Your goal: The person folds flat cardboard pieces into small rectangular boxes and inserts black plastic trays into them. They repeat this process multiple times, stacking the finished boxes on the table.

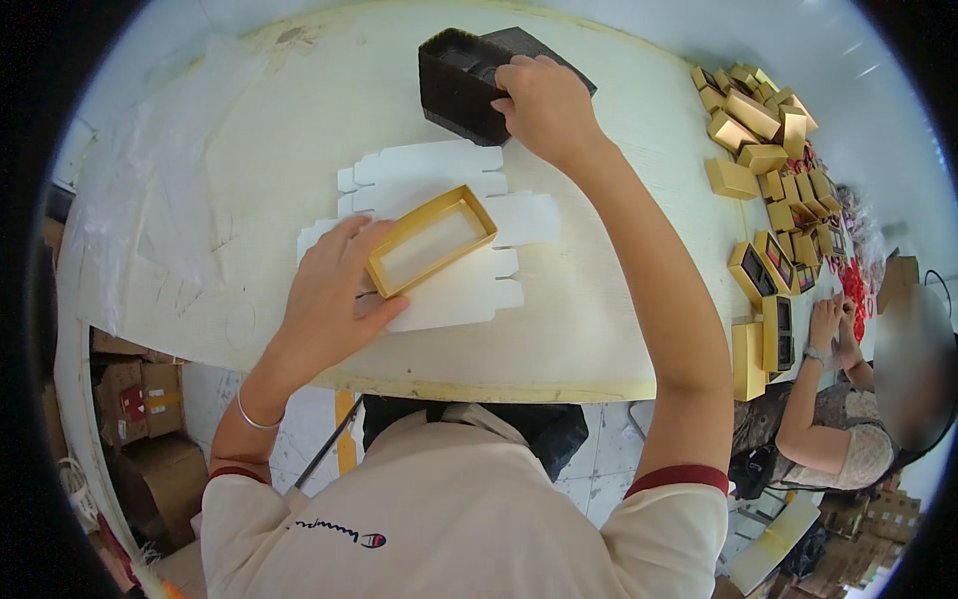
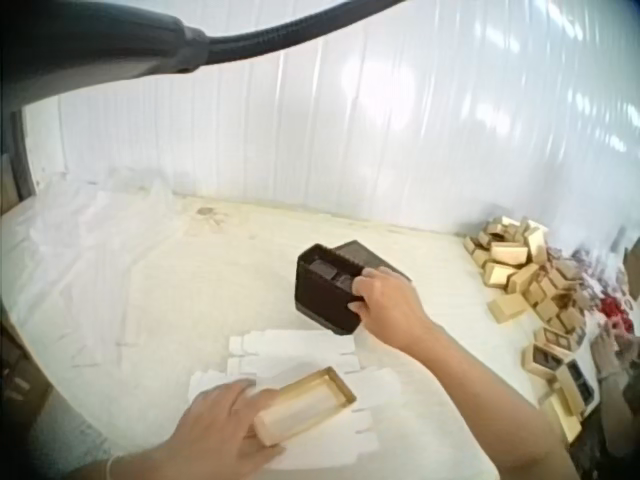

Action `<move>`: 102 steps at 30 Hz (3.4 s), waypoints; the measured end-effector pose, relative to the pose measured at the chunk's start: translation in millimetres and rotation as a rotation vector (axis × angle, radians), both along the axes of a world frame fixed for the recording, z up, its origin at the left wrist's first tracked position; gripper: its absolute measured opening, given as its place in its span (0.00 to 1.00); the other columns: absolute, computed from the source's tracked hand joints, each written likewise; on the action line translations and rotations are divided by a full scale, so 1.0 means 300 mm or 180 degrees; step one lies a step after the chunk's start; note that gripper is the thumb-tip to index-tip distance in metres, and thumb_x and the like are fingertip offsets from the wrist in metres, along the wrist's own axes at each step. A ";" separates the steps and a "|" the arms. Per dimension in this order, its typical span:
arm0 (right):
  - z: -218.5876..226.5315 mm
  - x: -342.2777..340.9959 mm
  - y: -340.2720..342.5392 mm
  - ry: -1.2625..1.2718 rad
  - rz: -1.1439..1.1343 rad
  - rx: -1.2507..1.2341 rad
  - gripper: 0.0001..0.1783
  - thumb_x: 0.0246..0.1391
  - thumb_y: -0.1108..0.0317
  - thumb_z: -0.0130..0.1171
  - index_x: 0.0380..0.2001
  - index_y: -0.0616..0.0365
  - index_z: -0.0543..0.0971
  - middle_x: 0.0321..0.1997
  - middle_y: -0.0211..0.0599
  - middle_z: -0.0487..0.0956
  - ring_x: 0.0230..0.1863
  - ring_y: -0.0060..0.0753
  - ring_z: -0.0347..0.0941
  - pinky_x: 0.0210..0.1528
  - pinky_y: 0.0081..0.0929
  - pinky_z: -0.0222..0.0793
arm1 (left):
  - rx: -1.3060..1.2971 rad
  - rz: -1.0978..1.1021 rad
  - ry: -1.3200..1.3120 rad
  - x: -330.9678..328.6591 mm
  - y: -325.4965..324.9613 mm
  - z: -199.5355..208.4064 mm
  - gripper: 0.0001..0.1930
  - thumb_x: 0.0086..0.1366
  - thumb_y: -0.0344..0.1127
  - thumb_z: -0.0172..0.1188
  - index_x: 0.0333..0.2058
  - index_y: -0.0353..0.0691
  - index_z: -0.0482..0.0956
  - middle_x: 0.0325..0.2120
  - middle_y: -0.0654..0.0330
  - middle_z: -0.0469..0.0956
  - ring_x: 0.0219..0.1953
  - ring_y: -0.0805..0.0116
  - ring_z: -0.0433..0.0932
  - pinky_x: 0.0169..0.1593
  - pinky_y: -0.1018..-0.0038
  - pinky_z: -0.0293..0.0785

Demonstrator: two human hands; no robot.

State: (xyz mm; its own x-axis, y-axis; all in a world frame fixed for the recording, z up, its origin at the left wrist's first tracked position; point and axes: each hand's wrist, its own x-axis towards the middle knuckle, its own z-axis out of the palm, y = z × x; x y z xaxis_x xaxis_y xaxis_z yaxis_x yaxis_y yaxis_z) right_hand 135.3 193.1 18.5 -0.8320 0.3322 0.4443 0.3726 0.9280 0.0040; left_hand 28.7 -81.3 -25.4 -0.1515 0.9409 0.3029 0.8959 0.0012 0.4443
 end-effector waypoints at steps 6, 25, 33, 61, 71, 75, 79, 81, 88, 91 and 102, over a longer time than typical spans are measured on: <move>0.065 -0.010 0.018 -0.0401 -0.0285 -0.0789 0.10 0.49 0.65 0.64 0.27 0.63 0.80 0.27 0.42 0.78 0.30 0.45 0.74 0.36 0.35 0.70 | -0.0274 -0.0084 -0.0615 -0.042 0.009 0.010 0.35 0.51 0.33 0.67 0.59 0.40 0.62 0.48 0.52 0.71 0.49 0.53 0.69 0.51 0.63 0.68; 0.142 0.319 -0.250 -0.0649 0.0768 -0.3675 0.12 0.55 0.62 0.61 0.24 0.58 0.75 0.19 0.24 0.68 0.23 0.20 0.61 0.28 0.18 0.57 | -0.0988 -0.0621 -0.1344 -0.103 0.054 0.041 0.39 0.51 0.25 0.66 0.62 0.43 0.61 0.56 0.54 0.67 0.53 0.58 0.71 0.56 0.68 0.70; 0.024 0.282 -0.235 -0.0361 -0.0833 -0.5864 0.15 0.57 0.55 0.59 0.28 0.56 0.77 0.18 0.22 0.68 0.21 0.14 0.59 0.26 0.14 0.56 | -0.1099 -0.0614 -0.1441 -0.037 0.045 0.068 0.37 0.52 0.22 0.63 0.62 0.44 0.59 0.53 0.53 0.67 0.51 0.58 0.73 0.54 0.69 0.74; -0.017 0.323 -0.301 -0.0758 0.1914 -0.0095 0.22 0.40 0.74 0.61 0.45 0.61 0.77 0.34 0.38 0.75 0.33 0.39 0.74 0.37 0.31 0.72 | -0.0357 -0.0419 0.0372 0.084 0.097 0.031 0.43 0.46 0.53 0.70 0.61 0.48 0.64 0.62 0.51 0.59 0.65 0.42 0.53 0.64 0.54 0.56; 0.010 0.297 -0.284 -0.1029 0.1925 -0.0831 0.06 0.43 0.74 0.58 0.29 0.60 0.76 0.27 0.37 0.75 0.34 0.40 0.75 0.38 0.34 0.72 | -0.0577 -0.0348 0.0564 0.091 0.110 0.044 0.42 0.44 0.49 0.69 0.60 0.50 0.65 0.59 0.52 0.62 0.64 0.40 0.54 0.61 0.52 0.60; 0.034 0.276 -0.278 -0.1795 0.2038 -0.0316 0.11 0.43 0.74 0.58 0.34 0.62 0.76 0.30 0.40 0.76 0.35 0.37 0.75 0.36 0.31 0.72 | -0.0581 -0.0467 0.0429 0.080 0.118 0.047 0.40 0.45 0.53 0.68 0.59 0.50 0.68 0.57 0.50 0.63 0.62 0.37 0.55 0.60 0.51 0.59; 0.056 0.245 -0.285 -0.2629 0.2031 -0.0026 0.15 0.45 0.67 0.60 0.36 0.64 0.76 0.37 0.42 0.77 0.39 0.34 0.74 0.37 0.29 0.71 | -0.0580 -0.0555 0.0513 0.076 0.118 0.045 0.38 0.52 0.54 0.64 0.60 0.50 0.66 0.59 0.47 0.60 0.63 0.36 0.53 0.62 0.46 0.52; 0.049 0.263 -0.310 -0.1754 0.2033 -0.0073 0.19 0.45 0.61 0.61 0.36 0.64 0.76 0.43 0.44 0.75 0.44 0.34 0.72 0.42 0.31 0.70 | -0.0552 -0.0476 0.0715 0.067 0.098 0.030 0.34 0.57 0.52 0.60 0.62 0.50 0.65 0.61 0.46 0.57 0.64 0.37 0.51 0.62 0.44 0.49; -0.178 0.360 -0.478 -0.0731 0.0754 -0.0200 0.49 0.50 0.33 0.47 0.59 0.71 0.64 0.67 0.55 0.59 0.68 0.52 0.53 0.67 0.48 0.48 | -0.0627 -0.0381 0.0999 0.092 0.098 0.019 0.32 0.64 0.51 0.51 0.63 0.45 0.61 0.64 0.44 0.54 0.66 0.39 0.48 0.64 0.45 0.44; -0.169 0.352 -0.486 -0.0224 0.0647 -0.0800 0.43 0.51 0.42 0.56 0.58 0.69 0.64 0.65 0.55 0.61 0.67 0.51 0.56 0.67 0.48 0.48 | -0.0406 -0.0779 -0.1034 0.006 0.096 0.020 0.33 0.65 0.52 0.51 0.63 0.40 0.59 0.64 0.44 0.55 0.67 0.42 0.49 0.67 0.54 0.44; -0.136 0.787 -0.149 0.0579 -0.0902 -0.1301 0.32 0.42 0.73 0.67 0.55 0.58 0.72 0.57 0.46 0.72 0.59 0.50 0.66 0.64 0.40 0.57 | -0.1180 -0.0313 0.0824 -0.043 0.013 -0.051 0.48 0.53 0.66 0.56 0.66 0.43 0.54 0.68 0.44 0.41 0.70 0.44 0.37 0.66 0.43 0.28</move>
State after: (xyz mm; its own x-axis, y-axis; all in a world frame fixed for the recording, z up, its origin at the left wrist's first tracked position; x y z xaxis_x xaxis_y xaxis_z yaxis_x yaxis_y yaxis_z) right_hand 371.3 148.4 -22.2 -0.6060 0.7092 0.3603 0.5700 0.7031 -0.4252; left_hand 15.8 -77.5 -40.8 -0.0198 0.9990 -0.0405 0.9811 0.0272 0.1916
